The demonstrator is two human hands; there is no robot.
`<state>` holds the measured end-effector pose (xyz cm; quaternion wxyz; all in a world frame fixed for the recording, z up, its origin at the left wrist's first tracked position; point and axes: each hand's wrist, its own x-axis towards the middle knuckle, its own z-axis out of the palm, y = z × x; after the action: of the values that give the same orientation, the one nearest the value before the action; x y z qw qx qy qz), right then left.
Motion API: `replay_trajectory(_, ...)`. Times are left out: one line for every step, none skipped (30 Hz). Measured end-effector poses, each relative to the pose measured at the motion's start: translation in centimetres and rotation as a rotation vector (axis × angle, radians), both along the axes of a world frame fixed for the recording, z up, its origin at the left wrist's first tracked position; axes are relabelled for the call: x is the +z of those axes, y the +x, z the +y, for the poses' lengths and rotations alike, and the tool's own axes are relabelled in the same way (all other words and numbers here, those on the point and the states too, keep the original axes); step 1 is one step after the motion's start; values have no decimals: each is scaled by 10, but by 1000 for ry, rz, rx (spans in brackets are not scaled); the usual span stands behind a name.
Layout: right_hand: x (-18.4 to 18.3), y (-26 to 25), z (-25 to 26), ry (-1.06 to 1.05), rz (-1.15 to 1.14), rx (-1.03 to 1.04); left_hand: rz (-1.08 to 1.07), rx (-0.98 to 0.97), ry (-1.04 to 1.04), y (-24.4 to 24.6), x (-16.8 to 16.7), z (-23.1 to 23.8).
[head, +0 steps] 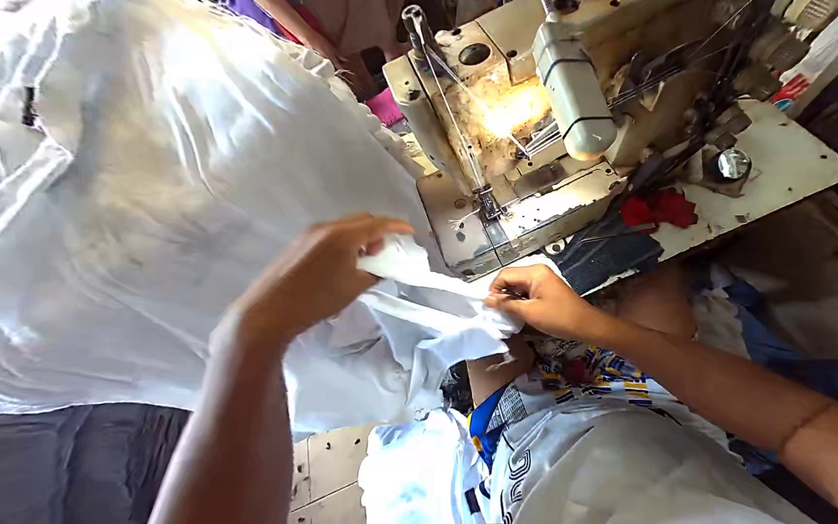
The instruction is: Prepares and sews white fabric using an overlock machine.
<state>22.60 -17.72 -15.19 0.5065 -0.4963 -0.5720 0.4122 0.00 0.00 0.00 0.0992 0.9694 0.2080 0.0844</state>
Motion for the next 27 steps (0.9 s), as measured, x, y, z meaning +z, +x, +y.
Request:
replay_trajectory(-20,6,-3,-78,12,-44,2,-50,-97,0,-17,3)
replay_trajectory(-32,10,-5,-135,5,-74,-12,-78,-194,0,-29,4)
replay_trajectory(-36,12,-7,-158,-32,-95,-31,-79,-284,1,-34,2)
replay_trajectory(-35,13,-8,-142,-98,-120,-48,-69,-343,4,-34,-1)
replay_trajectory(-32,13,-8,-87,-195,-162,-48,-61,-369,8,-30,-4)
replay_trajectory(-28,11,-6,-6,-288,-207,-53,-63,-382,11,-26,-6)
replay_trajectory(-23,9,-3,85,-367,-240,-64,-68,-384,15,-22,-8)
replay_trajectory(-17,7,1,163,-433,-262,-72,-73,-372,19,-19,-9)
replay_trajectory(-13,4,6,232,-487,-276,-75,-76,-355,23,-16,-10)
replay_trajectory(-11,1,10,286,-533,-281,-74,-71,-334,26,-14,-12)
replay_trajectory(-11,0,14,319,-556,-271,-68,-62,-306,29,-13,-13)
replay_trajectory(-13,0,16,335,-539,-256,-64,-43,-273,31,-12,-13)
replay_trajectory(-14,1,17,323,-475,-236,-63,-11,-239,32,-11,-13)
replay_trajectory(-13,4,17,276,-359,-203,-63,33,-210,32,-11,-12)
replay_trajectory(-13,8,16,215,-195,-161,-79,79,-196,31,-13,-11)
replay_trajectory(-13,11,16,147,-18,-116,-105,122,-189,29,-16,-10)
replay_trajectory(-14,15,14,99,124,-85,-143,162,-186,28,-22,-10)
replay_trajectory(-16,19,13,67,210,-67,-186,192,-185,28,-31,-11)
replay_trajectory(-17,22,12,48,256,-59,-229,209,-186,30,-39,-12)
replay_trajectory(-18,25,11,36,275,-55,-277,217,-201,33,-48,-16)
replay_trajectory(-19,26,10,33,278,-57,-333,213,-243,37,-56,-22)
replay_trajectory(-19,27,8,38,271,-63,-406,197,-318,42,-63,-30)
replay_trajectory(-19,28,7,52,253,-73,-496,186,-411,47,-71,-38)
replay_trajectory(-19,28,5,71,232,-84,-586,189,-501,54,-77,-45)
replay_trajectory(-18,30,3,88,202,-89,-660,195,-572,60,-83,-50)
replay_trajectory(-17,31,1,101,179,-96,-711,209,-593,66,-89,-50)
replay_trajectory(-17,32,-1,106,166,-104,-745,217,-571,73,-93,-47)
